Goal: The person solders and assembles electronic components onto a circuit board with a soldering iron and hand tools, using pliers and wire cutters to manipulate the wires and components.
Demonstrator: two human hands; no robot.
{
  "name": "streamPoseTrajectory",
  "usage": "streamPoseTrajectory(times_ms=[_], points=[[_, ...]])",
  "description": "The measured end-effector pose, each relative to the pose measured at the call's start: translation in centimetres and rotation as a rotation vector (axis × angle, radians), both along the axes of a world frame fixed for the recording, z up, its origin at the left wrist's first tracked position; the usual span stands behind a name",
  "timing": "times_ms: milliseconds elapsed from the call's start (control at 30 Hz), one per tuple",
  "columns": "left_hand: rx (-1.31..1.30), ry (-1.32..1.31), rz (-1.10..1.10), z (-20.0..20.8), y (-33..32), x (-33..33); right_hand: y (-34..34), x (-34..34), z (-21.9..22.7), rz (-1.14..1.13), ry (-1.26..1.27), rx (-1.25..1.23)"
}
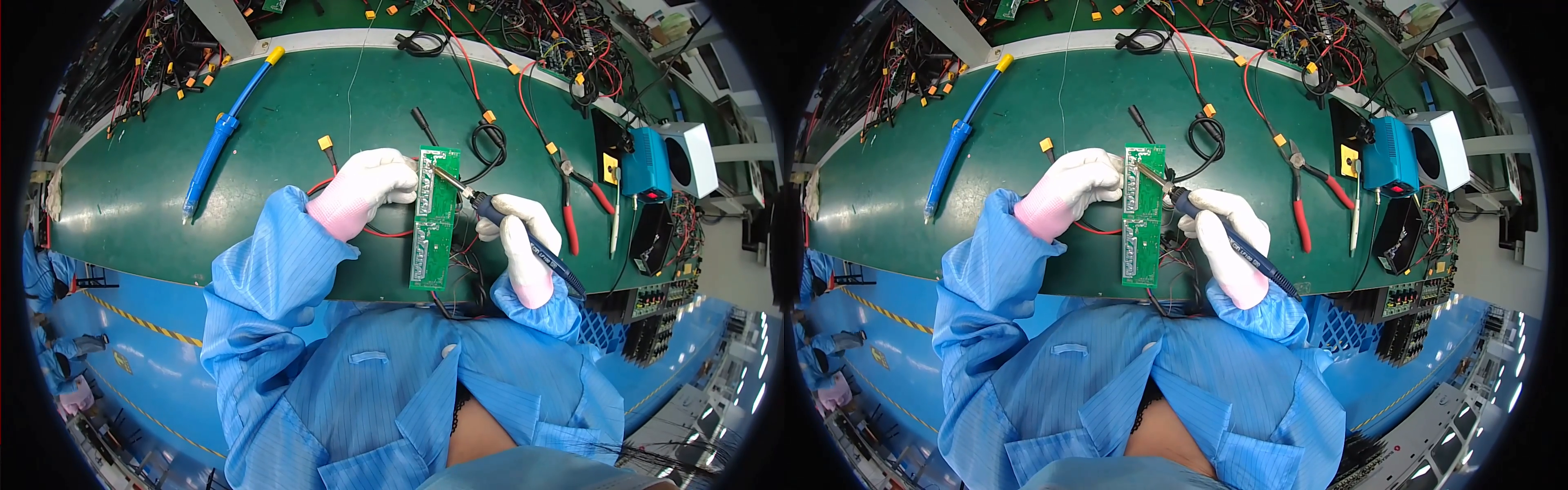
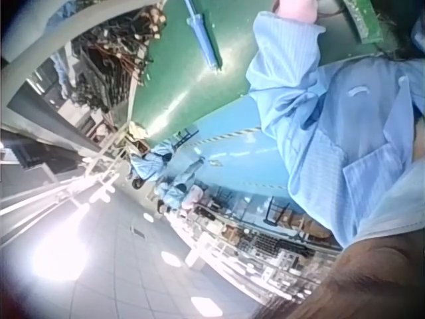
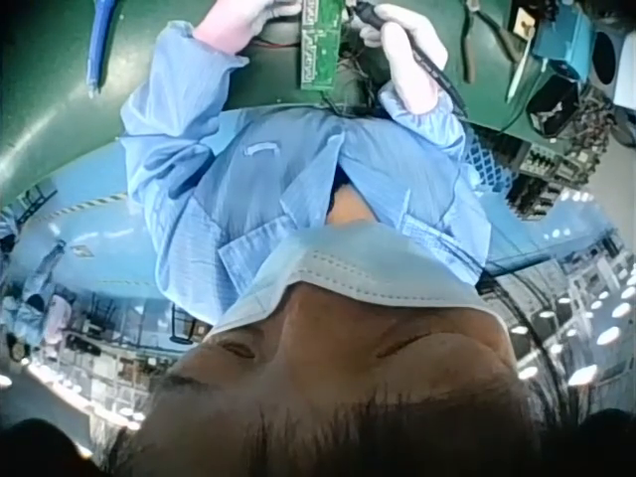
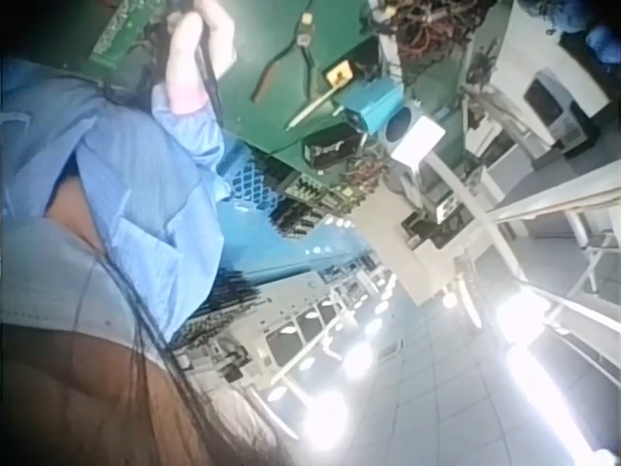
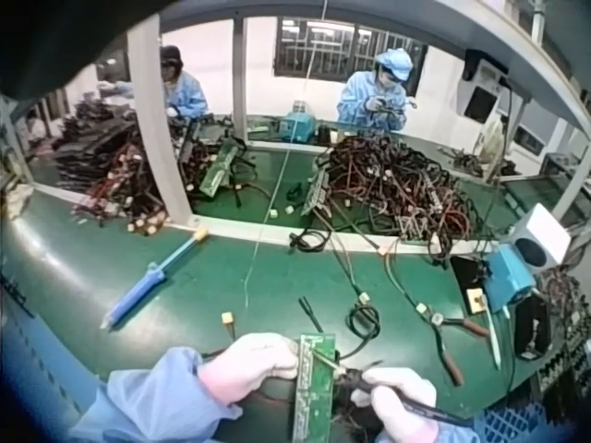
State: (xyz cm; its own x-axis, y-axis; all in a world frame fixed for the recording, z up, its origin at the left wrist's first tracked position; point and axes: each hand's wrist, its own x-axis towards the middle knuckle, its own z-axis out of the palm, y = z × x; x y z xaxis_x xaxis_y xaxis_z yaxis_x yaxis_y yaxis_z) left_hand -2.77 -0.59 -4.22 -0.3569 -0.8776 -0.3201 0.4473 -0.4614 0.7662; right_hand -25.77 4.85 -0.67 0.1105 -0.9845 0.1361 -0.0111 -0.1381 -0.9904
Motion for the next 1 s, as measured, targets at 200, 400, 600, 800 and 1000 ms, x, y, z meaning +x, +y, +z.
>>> streamPoseTrajectory(times_ms=[200, 400, 600, 800, 1000], points=[[0.076, 0.115, 0.009, 0.4, 0.0, 0.0, 0.4, -0.6, -0.7, -0.032, -0.118, 0.096], [0.076, 0.271, 0.011, -0.3, 0.0, -1.0, 0.3, 0.9, -1.2, -0.104, 0.141, -0.408], [0.071, 0.378, 0.107, 0.5, 0.7, -3.8, -0.5, 2.9, -2.6, -0.217, 0.383, -0.541], [0.034, 0.409, 0.055, 2.1, 0.8, -5.1, -0.9, 1.6, -2.2, -0.341, 0.529, -0.525], [-0.536, -0.683, 0.088, 3.5, 1.6, -2.7, -1.3, -0.3, -1.8, -0.289, 0.078, -0.265]])
